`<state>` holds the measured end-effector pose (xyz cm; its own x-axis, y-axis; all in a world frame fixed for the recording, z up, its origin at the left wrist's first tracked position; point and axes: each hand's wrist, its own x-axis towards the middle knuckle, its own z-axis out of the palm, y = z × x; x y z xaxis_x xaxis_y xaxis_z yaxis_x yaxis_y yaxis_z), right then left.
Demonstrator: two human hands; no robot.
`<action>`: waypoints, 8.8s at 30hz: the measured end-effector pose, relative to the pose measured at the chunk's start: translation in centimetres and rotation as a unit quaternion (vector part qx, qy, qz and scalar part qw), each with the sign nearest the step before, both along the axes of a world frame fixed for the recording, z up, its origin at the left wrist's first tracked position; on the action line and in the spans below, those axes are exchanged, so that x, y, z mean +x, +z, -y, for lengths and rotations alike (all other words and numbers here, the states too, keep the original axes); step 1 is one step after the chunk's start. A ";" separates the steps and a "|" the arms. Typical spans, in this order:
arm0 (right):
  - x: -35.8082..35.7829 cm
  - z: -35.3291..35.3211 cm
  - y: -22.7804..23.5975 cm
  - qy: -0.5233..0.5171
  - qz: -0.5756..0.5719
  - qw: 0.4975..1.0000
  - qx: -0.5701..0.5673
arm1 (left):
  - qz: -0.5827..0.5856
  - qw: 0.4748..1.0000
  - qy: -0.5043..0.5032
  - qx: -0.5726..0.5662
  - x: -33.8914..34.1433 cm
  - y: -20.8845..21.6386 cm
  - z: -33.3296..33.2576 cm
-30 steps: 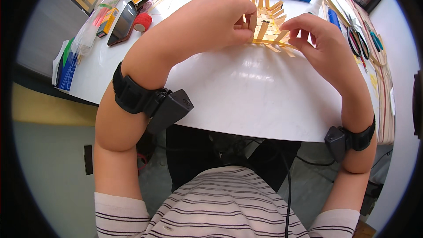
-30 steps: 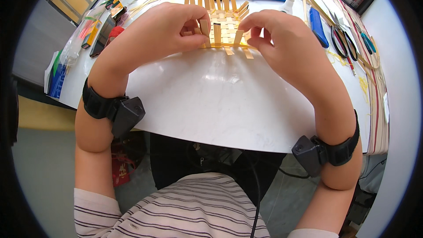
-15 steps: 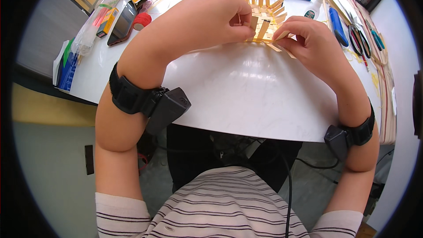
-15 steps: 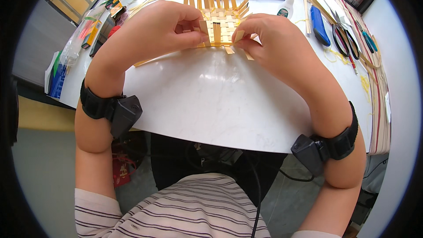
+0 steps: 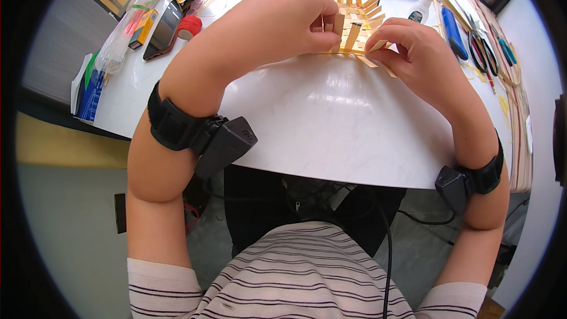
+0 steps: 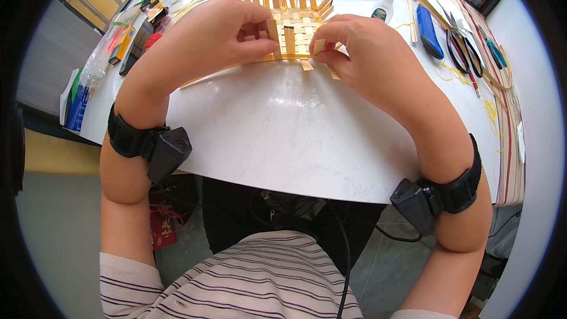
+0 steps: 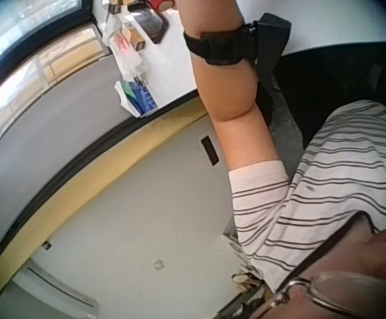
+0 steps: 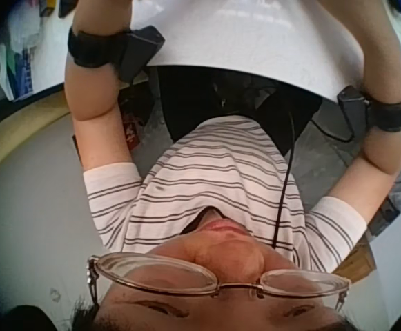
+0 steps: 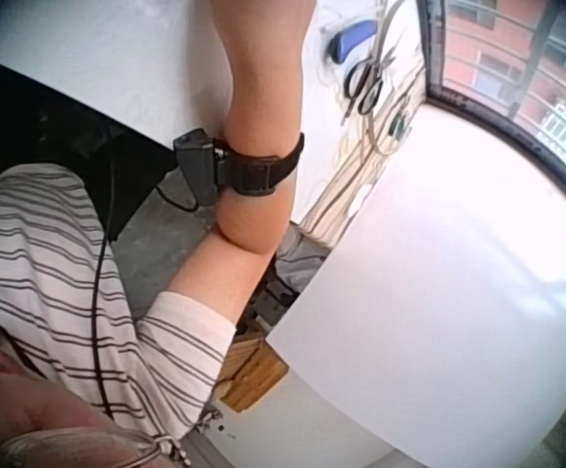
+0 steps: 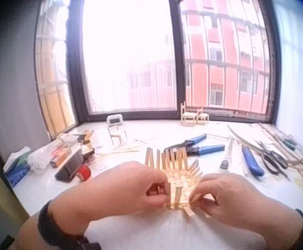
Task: The person weaves thin bamboo strips into a curved lattice structure on a white table. They repeatedly cut strip ends with scissors, apply glue from a white bottle to intersections, and press the strips into place by hand.
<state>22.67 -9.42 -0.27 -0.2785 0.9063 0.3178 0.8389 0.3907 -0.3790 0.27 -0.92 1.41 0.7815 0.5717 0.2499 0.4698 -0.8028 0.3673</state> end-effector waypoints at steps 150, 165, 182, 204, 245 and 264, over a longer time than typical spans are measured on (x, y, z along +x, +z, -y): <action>-3.9 -2.3 0.2 -0.044 -0.004 0.999 -0.032 | 0.026 0.999 0.019 -0.028 0.5 -0.7 -0.5; -3.5 -2.8 -0.3 -0.021 -0.012 1.000 -0.015 | 0.025 1.000 0.011 0.002 0.4 -1.0 -0.7; -3.1 -2.6 0.5 -0.026 -0.056 0.995 -0.081 | 0.028 0.999 -0.001 -0.025 0.3 -1.2 -1.0; -3.1 -2.9 0.2 -0.034 -0.016 0.999 -0.015 | -0.003 0.996 0.027 -0.086 0.3 -0.2 -0.9; -2.7 -2.6 0.7 -0.017 -0.059 0.996 -0.068 | -0.018 0.996 0.015 -0.087 0.0 0.5 -0.7; -3.4 -2.9 0.6 -0.009 -0.093 0.991 -0.092 | 0.003 0.994 0.033 -0.105 0.1 0.4 -0.6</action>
<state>19.30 -6.52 0.31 -0.2147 0.9579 0.1905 0.7538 0.2866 -0.5913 0.37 -0.27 1.80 0.7397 0.6614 0.1241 0.5164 -0.6762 0.5255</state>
